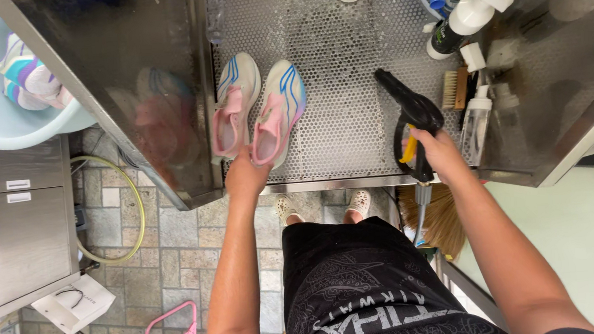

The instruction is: The person washes a pair of white sneakers with pink and blue accents in a sink, then moves them to a metal grate. They use a pressure washer to rinse the shoes thoroughly, rotating them to clean all sides, and finally places them back into a basin.

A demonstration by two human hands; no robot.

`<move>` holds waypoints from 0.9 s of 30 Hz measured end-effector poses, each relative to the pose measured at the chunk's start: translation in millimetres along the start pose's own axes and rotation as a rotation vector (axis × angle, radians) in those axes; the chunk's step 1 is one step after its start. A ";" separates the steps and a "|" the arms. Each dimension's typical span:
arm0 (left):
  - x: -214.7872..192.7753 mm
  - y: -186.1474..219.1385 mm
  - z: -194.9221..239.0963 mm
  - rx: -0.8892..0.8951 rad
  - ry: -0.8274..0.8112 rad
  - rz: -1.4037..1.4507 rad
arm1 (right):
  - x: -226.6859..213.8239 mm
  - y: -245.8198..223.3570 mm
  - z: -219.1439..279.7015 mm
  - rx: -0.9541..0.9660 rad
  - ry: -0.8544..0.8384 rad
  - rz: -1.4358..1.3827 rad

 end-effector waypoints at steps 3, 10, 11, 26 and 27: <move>-2.3 -0.9 -5.3 0.035 0.178 0.090 | 5.3 -3.1 -27.0 -0.068 0.084 0.135; 17.5 2.3 -53.6 0.221 0.478 -0.148 | 40.2 -60.9 -68.4 -0.536 0.363 0.641; 24.9 -2.3 -54.4 0.188 0.426 -0.134 | 44.5 -68.4 -60.0 -0.621 0.442 0.674; 21.7 -9.2 -26.5 0.202 0.223 0.427 | 199.2 -4.9 1.1 -0.141 -0.326 -0.002; 25.3 -10.5 -27.2 0.195 0.170 0.510 | 207.9 -2.8 1.0 0.085 -0.425 -0.216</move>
Point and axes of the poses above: each hand's wrist, its own z-axis away from the middle knuckle, its own x-axis out of the palm, y = z × x, the point moved 3 cm from there along -z, towards the middle knuckle, and after that the axes turned 2 degrees about -x, right-handed, at the moved point
